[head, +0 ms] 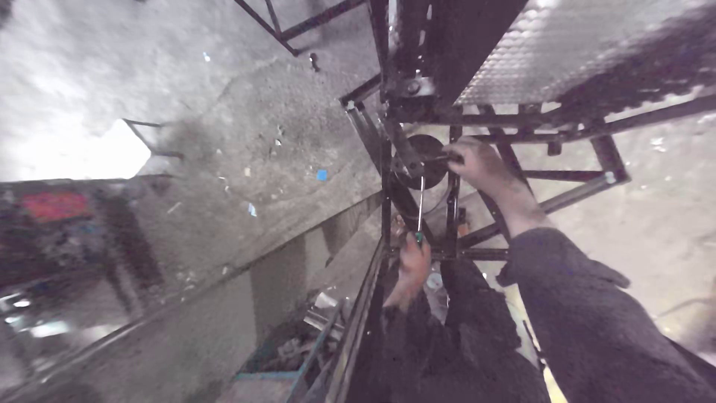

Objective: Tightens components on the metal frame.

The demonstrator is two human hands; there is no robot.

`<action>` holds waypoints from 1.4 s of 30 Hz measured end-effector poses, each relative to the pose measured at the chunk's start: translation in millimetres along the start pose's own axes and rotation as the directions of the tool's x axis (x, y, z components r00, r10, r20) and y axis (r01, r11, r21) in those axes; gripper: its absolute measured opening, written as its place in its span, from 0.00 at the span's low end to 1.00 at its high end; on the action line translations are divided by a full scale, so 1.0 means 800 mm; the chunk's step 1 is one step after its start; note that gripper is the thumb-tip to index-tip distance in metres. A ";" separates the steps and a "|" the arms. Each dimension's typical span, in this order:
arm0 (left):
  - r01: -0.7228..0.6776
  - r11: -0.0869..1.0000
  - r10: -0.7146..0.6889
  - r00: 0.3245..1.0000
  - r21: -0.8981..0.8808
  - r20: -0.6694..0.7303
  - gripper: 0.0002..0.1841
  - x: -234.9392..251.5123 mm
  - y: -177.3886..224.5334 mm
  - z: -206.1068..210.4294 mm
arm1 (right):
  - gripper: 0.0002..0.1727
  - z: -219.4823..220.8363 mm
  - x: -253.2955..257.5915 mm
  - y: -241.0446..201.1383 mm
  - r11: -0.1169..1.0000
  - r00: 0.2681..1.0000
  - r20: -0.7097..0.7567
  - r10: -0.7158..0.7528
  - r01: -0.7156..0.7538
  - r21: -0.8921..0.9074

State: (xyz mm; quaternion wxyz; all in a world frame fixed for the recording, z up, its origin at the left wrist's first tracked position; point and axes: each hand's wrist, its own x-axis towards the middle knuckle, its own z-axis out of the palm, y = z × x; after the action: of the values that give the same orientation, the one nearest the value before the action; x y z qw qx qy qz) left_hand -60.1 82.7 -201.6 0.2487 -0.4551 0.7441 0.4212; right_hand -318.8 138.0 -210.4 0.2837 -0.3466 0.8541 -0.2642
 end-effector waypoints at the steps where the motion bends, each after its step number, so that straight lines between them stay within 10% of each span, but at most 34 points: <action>1: 0.001 1.000 -0.001 1.000 0.001 0.002 0.24 0.000 0.001 0.001 | 0.16 -0.001 -0.001 0.001 1.000 1.000 -0.006 -0.004 0.004 -0.004; 32: 0.021 1.000 -0.021 1.000 0.017 0.009 0.23 -0.001 0.005 -0.004 | 0.14 0.008 -0.007 0.015 0.992 1.000 -0.020 -0.021 0.023 0.126; 42: 0.060 0.997 -0.060 0.998 0.057 -0.010 0.25 -0.009 0.013 -0.005 | 0.24 0.015 -0.042 0.004 0.936 0.971 -0.149 0.186 -0.129 0.328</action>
State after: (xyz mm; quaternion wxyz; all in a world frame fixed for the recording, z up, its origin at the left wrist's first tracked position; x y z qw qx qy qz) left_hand -66.2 85.3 -189.8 0.2709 -0.4718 0.7429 0.3901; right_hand -292.4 161.7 -210.6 0.2784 -0.2017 0.8477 -0.4039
